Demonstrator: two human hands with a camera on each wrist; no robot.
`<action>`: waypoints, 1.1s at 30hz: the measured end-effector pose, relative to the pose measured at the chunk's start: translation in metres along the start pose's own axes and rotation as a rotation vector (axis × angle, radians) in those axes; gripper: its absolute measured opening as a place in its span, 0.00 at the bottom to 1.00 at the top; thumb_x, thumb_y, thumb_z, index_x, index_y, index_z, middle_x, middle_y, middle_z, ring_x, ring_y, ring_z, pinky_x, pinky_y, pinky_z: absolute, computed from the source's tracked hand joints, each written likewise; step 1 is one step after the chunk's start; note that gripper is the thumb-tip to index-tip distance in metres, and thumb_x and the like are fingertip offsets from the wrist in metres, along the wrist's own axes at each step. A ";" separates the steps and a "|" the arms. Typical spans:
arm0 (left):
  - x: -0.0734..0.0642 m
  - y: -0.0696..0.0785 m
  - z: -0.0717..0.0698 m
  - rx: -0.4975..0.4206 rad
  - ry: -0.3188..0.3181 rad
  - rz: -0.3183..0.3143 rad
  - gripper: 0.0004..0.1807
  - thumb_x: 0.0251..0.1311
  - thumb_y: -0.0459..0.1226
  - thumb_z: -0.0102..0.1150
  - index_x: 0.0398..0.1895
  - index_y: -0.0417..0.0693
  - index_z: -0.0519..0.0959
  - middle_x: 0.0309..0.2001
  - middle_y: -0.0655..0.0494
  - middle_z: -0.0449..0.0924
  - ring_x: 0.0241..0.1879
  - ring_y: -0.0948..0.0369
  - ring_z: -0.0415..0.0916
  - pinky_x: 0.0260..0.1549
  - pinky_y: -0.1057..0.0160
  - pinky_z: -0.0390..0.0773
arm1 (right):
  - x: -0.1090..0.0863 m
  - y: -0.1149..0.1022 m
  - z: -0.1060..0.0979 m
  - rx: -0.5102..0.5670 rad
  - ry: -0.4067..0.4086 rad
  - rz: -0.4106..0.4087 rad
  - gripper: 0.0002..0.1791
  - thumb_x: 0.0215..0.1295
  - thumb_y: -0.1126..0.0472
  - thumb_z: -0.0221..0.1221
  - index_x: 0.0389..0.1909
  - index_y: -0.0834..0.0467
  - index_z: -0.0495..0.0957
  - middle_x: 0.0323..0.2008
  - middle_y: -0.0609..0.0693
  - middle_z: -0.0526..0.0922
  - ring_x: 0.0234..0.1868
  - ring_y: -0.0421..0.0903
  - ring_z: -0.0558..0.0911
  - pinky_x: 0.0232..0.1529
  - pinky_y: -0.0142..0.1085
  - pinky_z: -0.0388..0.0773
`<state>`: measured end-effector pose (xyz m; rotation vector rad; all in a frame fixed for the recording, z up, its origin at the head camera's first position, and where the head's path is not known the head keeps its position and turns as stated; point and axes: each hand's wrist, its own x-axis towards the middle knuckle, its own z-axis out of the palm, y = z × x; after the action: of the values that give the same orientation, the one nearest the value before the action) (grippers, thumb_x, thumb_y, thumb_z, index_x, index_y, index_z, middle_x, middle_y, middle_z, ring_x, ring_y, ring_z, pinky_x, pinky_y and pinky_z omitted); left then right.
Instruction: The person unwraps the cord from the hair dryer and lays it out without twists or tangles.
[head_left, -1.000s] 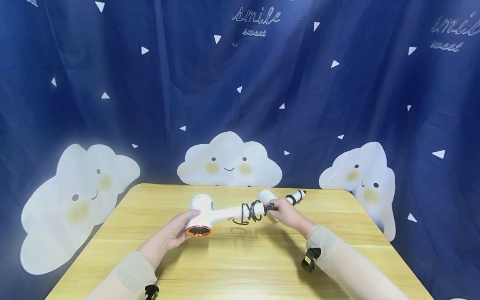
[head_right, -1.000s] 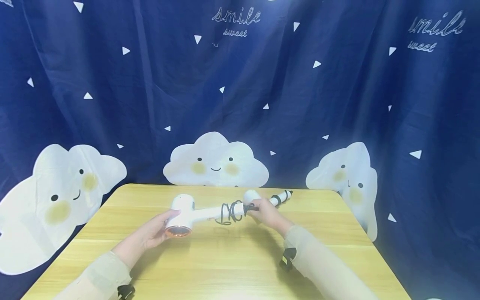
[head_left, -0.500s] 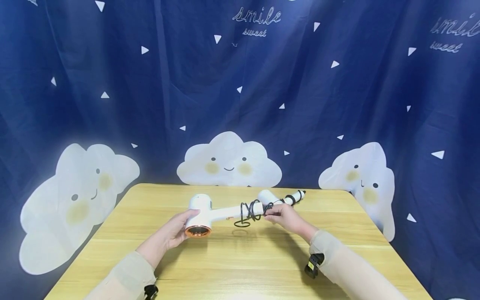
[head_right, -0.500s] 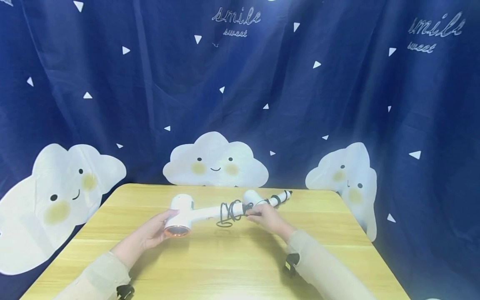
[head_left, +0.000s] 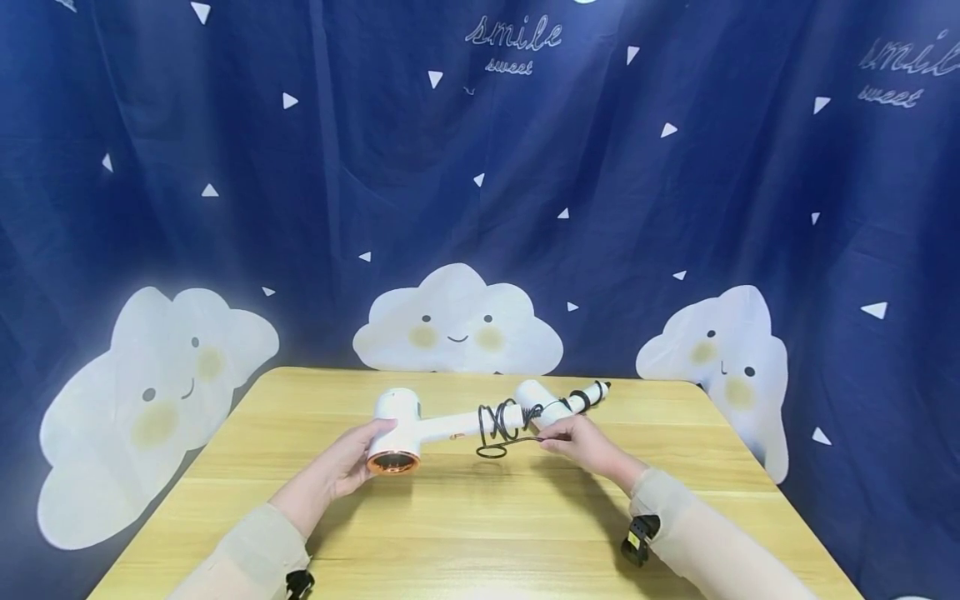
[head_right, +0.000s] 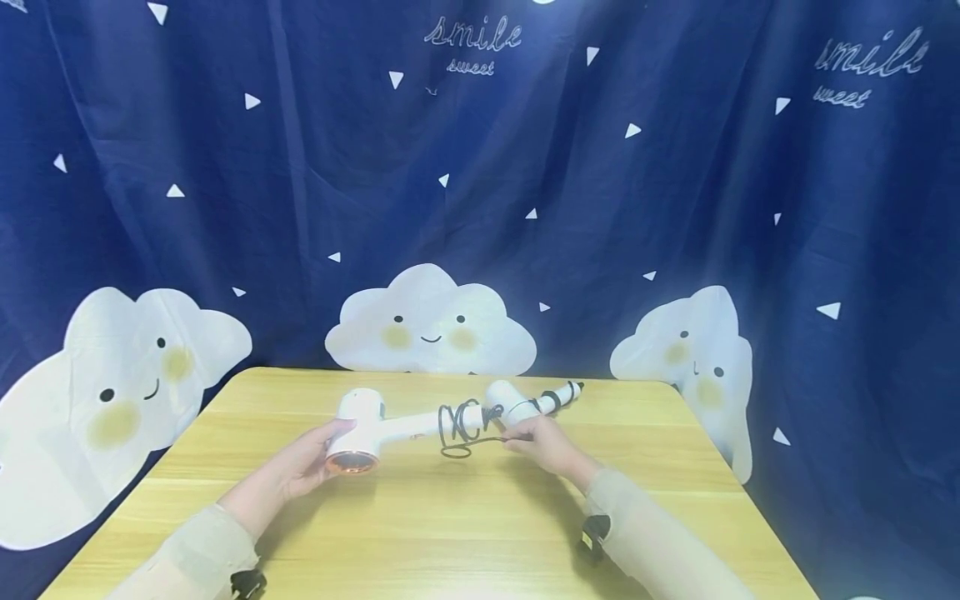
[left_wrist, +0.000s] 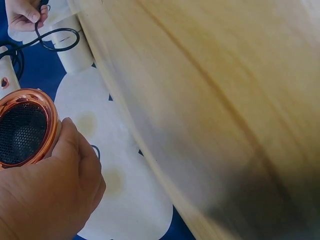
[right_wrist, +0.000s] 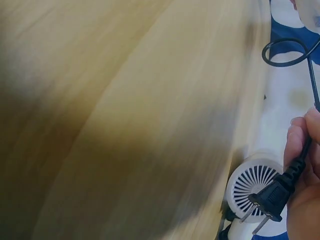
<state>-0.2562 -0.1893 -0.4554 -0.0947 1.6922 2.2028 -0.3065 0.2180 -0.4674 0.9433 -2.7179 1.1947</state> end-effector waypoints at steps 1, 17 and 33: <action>0.000 0.000 0.000 0.000 0.001 0.000 0.38 0.70 0.45 0.53 0.70 0.26 0.54 0.47 0.46 0.79 0.44 0.57 0.83 0.48 0.61 0.84 | -0.001 0.001 -0.001 -0.009 0.001 0.001 0.09 0.62 0.65 0.67 0.39 0.66 0.87 0.35 0.53 0.89 0.36 0.38 0.83 0.40 0.31 0.82; -0.002 0.003 -0.002 0.005 0.034 0.016 0.39 0.71 0.45 0.53 0.70 0.24 0.53 0.49 0.45 0.76 0.44 0.57 0.81 0.50 0.62 0.83 | -0.016 0.016 -0.016 -0.073 -0.040 -0.006 0.06 0.62 0.67 0.66 0.38 0.66 0.87 0.35 0.53 0.88 0.35 0.33 0.79 0.39 0.31 0.81; -0.004 0.002 -0.006 0.001 0.036 0.020 0.39 0.71 0.45 0.52 0.70 0.24 0.53 0.49 0.45 0.77 0.44 0.58 0.81 0.50 0.62 0.82 | -0.034 0.028 -0.030 -0.255 -0.109 -0.038 0.04 0.59 0.69 0.67 0.35 0.63 0.88 0.34 0.51 0.88 0.38 0.44 0.85 0.43 0.40 0.84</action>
<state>-0.2544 -0.1961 -0.4544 -0.1176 1.7202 2.2278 -0.3002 0.2709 -0.4730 1.0456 -2.8309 0.7860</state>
